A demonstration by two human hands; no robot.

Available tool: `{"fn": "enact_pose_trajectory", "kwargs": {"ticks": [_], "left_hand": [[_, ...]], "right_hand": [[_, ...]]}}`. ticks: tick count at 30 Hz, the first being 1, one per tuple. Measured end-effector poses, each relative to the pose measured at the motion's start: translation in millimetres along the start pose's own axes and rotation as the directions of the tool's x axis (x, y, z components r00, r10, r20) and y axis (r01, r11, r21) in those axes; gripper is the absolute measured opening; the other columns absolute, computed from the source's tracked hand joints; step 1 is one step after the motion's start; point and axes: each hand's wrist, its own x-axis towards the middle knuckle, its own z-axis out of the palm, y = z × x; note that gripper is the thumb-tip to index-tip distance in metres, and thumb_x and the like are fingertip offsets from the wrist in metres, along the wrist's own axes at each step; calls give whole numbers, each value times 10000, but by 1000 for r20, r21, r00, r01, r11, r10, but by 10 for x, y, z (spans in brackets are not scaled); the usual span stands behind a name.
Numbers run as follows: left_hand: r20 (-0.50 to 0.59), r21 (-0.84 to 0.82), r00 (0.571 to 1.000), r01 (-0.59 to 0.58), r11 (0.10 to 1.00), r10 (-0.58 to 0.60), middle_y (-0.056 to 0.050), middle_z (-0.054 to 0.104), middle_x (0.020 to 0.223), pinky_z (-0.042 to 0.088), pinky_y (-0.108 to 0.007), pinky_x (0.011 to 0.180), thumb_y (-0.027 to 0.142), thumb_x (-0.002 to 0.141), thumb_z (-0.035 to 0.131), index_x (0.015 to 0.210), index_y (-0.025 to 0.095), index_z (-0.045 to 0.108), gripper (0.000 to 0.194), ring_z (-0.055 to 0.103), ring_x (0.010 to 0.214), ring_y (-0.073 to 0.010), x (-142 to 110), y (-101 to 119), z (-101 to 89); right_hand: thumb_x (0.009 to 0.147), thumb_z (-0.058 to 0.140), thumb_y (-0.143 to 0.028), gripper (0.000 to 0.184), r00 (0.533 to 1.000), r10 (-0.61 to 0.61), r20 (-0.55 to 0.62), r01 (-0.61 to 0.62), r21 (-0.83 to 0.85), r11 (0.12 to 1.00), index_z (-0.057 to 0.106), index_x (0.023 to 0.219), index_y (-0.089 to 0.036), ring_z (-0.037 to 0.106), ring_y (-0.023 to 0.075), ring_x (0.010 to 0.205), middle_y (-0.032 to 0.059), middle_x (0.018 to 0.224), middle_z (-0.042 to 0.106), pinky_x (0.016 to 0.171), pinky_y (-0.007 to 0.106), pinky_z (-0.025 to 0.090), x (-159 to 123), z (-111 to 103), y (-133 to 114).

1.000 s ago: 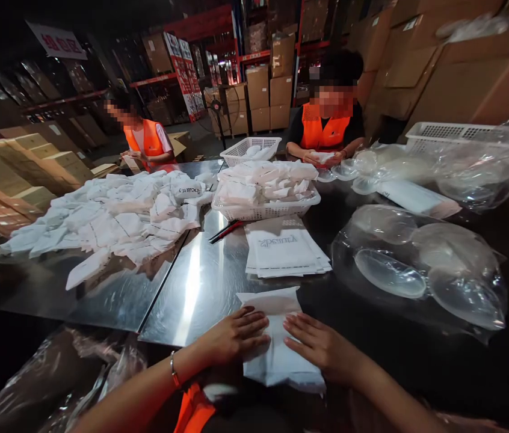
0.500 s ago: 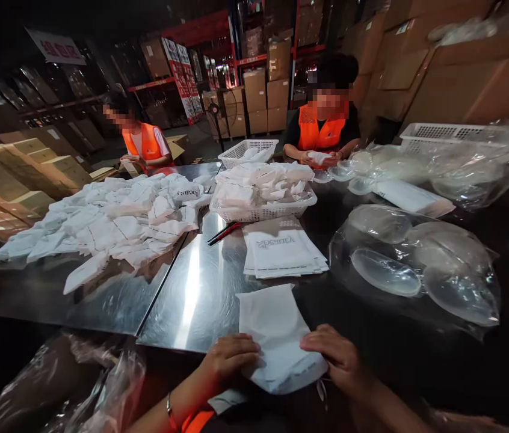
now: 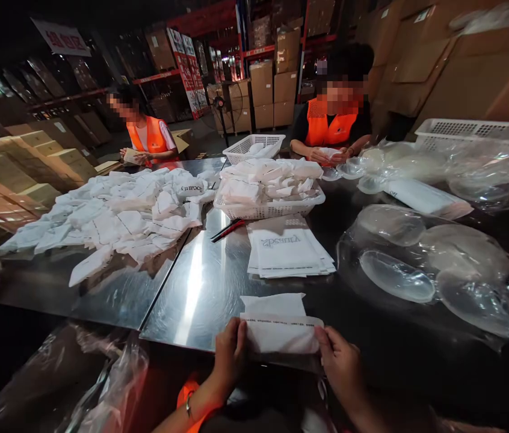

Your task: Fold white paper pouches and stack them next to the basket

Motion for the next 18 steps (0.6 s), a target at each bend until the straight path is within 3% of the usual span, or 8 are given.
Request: {"fn": "enact_pose_trajectory", "kwargs": {"ticks": [4,11,18], "left_hand": [[-31,79,1000,6,997,-4,-25,574,519,287,-294,428,509,1017,93,714,240,484,563,549,431,-177,12,5,55],[-49,167,999,-3,986,12,-27,588,528,298,-296,426,429,1026,89,726,250,455,506,580,446,-191,7,-52,96],[-28,250,999,-22,968,30,-37,598,516,260,-290,435,284,994,235,721,240,484,372,583,433,-210,2,-103,136]], "right_hand": [[864,292,-802,679,996,-86,-32,81,-150,985,466,523,-240,411,150,328,-12,371,388,376,275,307,41,9,-36],[962,165,-697,730,960,-275,-51,235,-384,893,642,702,-209,582,240,407,76,529,625,392,318,320,115,55,-32],[923,145,-755,765,980,-201,-14,183,-356,916,632,659,-227,602,241,434,87,528,628,412,312,316,165,68,-30]]}}
